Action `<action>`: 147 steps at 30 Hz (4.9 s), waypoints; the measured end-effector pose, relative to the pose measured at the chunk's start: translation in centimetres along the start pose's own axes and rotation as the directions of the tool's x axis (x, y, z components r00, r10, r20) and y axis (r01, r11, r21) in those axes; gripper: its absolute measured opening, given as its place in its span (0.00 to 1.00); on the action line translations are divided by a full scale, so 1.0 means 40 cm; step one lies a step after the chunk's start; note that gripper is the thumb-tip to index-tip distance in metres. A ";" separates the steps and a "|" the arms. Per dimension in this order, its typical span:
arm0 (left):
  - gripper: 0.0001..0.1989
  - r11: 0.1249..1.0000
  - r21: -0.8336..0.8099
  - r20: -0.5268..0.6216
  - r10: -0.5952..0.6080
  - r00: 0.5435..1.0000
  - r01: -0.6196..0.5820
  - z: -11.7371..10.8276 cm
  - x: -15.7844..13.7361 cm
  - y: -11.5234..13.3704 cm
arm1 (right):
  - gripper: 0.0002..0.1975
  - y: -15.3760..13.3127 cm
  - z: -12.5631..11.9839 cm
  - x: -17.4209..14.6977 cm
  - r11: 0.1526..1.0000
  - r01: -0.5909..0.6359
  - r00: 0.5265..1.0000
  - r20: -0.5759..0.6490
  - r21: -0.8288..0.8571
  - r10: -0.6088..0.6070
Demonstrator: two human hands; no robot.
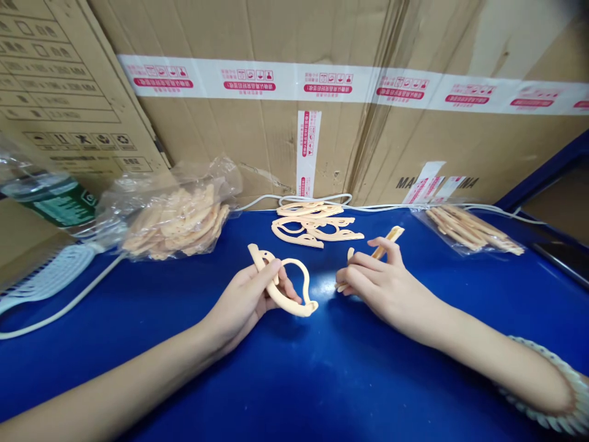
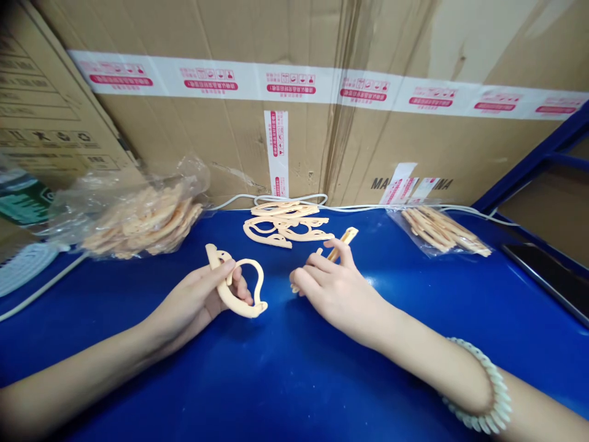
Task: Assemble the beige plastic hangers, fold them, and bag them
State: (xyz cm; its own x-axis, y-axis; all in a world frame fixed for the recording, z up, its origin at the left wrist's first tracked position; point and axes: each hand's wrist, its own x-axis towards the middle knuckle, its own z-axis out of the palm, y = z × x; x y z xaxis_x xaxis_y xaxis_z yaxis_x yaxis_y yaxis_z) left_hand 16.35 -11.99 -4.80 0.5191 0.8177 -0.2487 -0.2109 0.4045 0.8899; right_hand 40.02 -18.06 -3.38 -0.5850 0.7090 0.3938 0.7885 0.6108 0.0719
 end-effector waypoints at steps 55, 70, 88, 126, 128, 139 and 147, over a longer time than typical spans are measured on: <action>0.10 1.000 0.011 0.049 0.001 0.999 -0.002 0.001 0.009 0.006 | 0.12 0.053 -0.070 -0.006 0.986 -0.029 0.965 0.261 0.167 -0.016; 0.12 0.859 0.430 0.128 0.247 0.961 -0.278 0.019 -0.026 0.000 | 0.20 -0.035 -0.045 -0.002 0.876 -0.097 0.994 0.090 0.472 0.062; 0.14 0.533 0.694 0.128 0.569 0.812 -0.484 0.010 -0.032 -0.008 | 0.13 -0.032 -0.017 0.014 0.049 -0.401 0.811 0.330 0.915 0.483; 0.15 -0.071 0.797 0.551 0.489 0.676 -0.599 0.011 -0.053 -0.016 | 0.07 -0.091 -0.042 -0.014 0.850 -0.145 0.962 -0.127 0.507 0.240; 0.13 0.141 0.825 0.421 0.490 0.763 -0.547 0.013 -0.050 -0.013 | 0.07 -0.042 -0.070 -0.003 0.773 -0.262 0.930 -0.064 0.577 0.363; 0.15 0.950 0.311 -0.068 0.035 0.997 -0.012 0.006 -0.009 0.013 | 0.09 0.153 -0.098 -0.024 0.929 -0.102 0.994 0.002 0.356 0.109; 0.14 0.980 0.197 -0.120 0.065 0.991 -0.041 0.006 -0.007 0.018 | 0.09 0.163 -0.099 -0.031 0.918 -0.149 0.936 0.352 0.367 0.011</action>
State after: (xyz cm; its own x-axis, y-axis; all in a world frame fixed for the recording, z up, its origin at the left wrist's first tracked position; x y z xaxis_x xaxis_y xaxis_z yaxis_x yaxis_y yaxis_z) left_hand 16.23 -12.02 -3.99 0.4010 0.8856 -0.2344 -0.0648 0.2826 0.9571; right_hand 46.63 -16.34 0.23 -0.6059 0.7942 0.0465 0.7413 0.5848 -0.3293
